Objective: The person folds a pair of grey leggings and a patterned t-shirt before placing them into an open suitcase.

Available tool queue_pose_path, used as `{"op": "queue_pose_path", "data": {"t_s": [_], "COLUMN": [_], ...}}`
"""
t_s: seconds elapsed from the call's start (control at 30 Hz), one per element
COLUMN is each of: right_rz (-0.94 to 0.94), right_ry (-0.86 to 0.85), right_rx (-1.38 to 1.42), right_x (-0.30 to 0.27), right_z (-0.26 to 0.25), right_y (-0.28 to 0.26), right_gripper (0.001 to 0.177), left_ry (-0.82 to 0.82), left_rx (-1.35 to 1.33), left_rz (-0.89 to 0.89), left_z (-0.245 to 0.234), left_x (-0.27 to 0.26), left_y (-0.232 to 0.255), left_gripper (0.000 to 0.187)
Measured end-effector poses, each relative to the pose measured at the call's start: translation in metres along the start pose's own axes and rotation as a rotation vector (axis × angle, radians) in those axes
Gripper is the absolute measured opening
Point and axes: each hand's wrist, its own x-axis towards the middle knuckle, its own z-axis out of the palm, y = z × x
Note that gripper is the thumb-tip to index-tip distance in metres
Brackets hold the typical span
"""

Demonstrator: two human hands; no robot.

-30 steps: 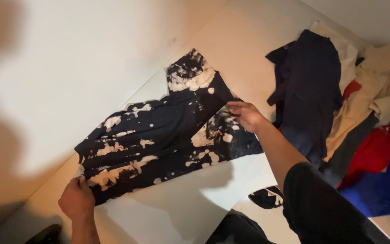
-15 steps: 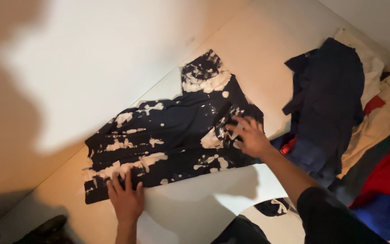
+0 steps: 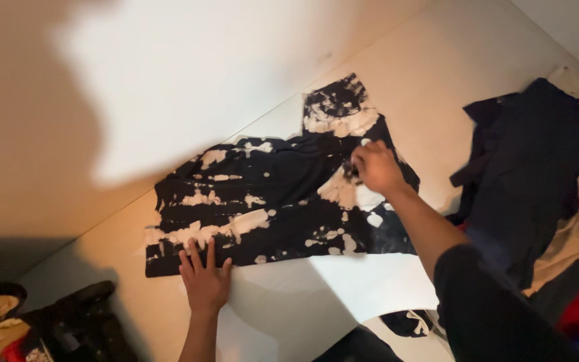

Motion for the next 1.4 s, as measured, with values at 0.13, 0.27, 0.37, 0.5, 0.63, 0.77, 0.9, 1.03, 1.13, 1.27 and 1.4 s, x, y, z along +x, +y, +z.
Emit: {"op": "queue_pose_path", "data": {"t_s": [0.13, 0.27, 0.37, 0.5, 0.63, 0.77, 0.9, 1.03, 1.13, 1.27, 1.4], "right_rz": [0.101, 0.189, 0.19, 0.28, 0.364, 0.332, 0.313, 0.25, 0.198, 0.118, 0.196], "right_ry": [0.085, 0.178, 0.318, 0.337, 0.183, 0.092, 0.039, 0.021, -0.03, -0.018, -0.07], "right_rx": [-0.061, 0.01, 0.073, -0.051, -0.087, -0.15, -0.167, -0.189, -0.185, -0.161, -0.193], "right_x": [0.032, 0.015, -0.053, -0.155, -0.22, -0.242, -0.241, -0.249, -0.257, -0.268, -0.27], "right_z": [0.002, 0.021, 0.036, 0.045, 0.054, 0.059, 0.052, 0.044, 0.033, 0.022, 0.024], "right_y": [-0.02, -0.021, -0.016, -0.012, 0.001, 0.015, 0.026, 0.04, 0.055, 0.058, 0.056], "right_gripper": [0.034, 0.047, 0.056, 0.066, 0.071, 0.075, 0.076, 0.077, 0.076, 0.075, 0.075], "left_ry": [0.082, 0.229, 0.276, 0.151, 0.192, 0.187, 0.115, -0.03, -0.197, -0.194, 0.052], "left_rx": [-0.061, -0.108, -0.135, -0.168, -0.235, -0.187, -0.313, -0.385, -0.513, -0.692, -0.343], "left_rz": [0.004, -0.162, -0.405, -0.575, -0.525, -0.551, -0.605, -0.696, -0.698, -0.603, -0.29], "left_z": [-0.006, 0.012, 0.02, 0.016, 0.022, 0.026, 0.024, 0.013, 0.003, -0.004, -0.012], "left_x": [-0.002, 0.009, 0.014, 0.028, 0.028, 0.027, 0.019, 0.0, -0.006, 0.003, 0.027], "left_y": [-0.009, -0.063, -0.107, -0.142, -0.154, -0.161, -0.175, -0.178, -0.174, -0.171, -0.147], "left_gripper": [0.07, 0.073, 0.083, 0.063, 0.031, 0.029, 0.032, 0.042, 0.044, 0.047, 0.051]}}
